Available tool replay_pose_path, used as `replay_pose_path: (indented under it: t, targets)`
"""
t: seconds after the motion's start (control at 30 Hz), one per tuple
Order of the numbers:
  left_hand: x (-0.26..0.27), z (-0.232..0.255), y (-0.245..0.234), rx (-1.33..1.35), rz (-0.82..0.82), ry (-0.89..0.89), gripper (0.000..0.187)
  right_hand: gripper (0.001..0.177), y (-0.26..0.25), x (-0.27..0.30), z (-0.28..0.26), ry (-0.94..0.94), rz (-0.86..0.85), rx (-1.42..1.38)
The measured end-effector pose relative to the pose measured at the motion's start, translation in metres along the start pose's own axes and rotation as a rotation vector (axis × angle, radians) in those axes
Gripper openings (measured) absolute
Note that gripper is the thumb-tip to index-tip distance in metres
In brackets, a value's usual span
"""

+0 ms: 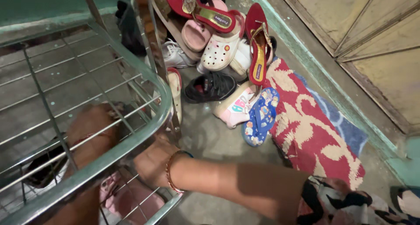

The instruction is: The person wipes the metal wire shelves of a shoe rack using a patterned cloth. They clean the lower shelf first, then move to the upper shelf, wiping the grid and frame. The person also wipes the vertical support poles of the rack.

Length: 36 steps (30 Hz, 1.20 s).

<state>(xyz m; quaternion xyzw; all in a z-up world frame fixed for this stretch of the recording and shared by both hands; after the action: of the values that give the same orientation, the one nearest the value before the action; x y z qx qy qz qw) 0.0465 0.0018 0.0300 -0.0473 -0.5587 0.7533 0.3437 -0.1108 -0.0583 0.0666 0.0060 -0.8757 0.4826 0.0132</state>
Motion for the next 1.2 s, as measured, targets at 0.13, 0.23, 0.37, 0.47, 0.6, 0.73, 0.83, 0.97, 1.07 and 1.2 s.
replay_pose_path:
  t: [0.13,0.23,0.37,0.47,0.6,0.73,0.83,0.97,1.07,1.2]
  targets:
    - [-0.01,0.021,0.0,0.012,0.002,-0.004,0.032,0.044,-0.01,0.003,0.001,0.073,-0.034,0.119]
    - [-0.012,0.035,0.006,-0.013,-0.019,-0.008,0.033,0.046,-0.004,-0.002,0.003,0.136,-0.162,0.207]
    - [-0.016,0.041,0.01,0.055,-0.071,-0.022,0.034,0.047,0.003,-0.007,0.007,0.184,-0.166,0.143]
    - [-0.017,0.022,0.002,0.241,-0.097,-0.004,0.041,0.044,0.002,-0.009,0.003,0.082,-0.06,0.243]
    - [-0.023,0.006,0.002,0.093,-0.065,-0.048,0.029,0.039,0.005,-0.011,0.002,0.091,-0.433,0.364]
    - [-0.029,0.017,0.018,-0.014,-0.041,-0.01,0.028,0.045,-0.009,-0.015,-0.008,0.187,-0.33,0.256]
    - [-0.033,0.025,0.018,0.001,-0.023,0.011,0.028,0.046,-0.021,-0.015,-0.01,0.141,-0.17,0.268]
    - [-0.026,0.011,0.008,-0.018,-0.026,0.022,0.027,0.048,-0.011,-0.017,-0.01,0.176,-0.183,0.228]
    - [-0.023,0.019,0.011,-0.059,-0.07,0.103,0.027,0.043,-0.006,-0.014,0.001,0.176,-0.282,0.222]
    - [-0.018,0.024,0.008,-0.131,-0.171,0.238,0.026,0.042,0.0,-0.014,0.001,0.139,-0.276,0.227]
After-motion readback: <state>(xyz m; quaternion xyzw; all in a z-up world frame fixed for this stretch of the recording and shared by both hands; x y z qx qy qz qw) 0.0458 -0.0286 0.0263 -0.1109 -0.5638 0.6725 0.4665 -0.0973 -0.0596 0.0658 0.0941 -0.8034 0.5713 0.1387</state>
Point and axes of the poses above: each hand's wrist, its own x-axis away from the middle knuckle, its own y-axis out of the palm, z = x × y, the point moved 4 cm from there along -x, towards the middle knuckle, and after that the axes turned 4 degrees about -x, right-handed, at the moved point
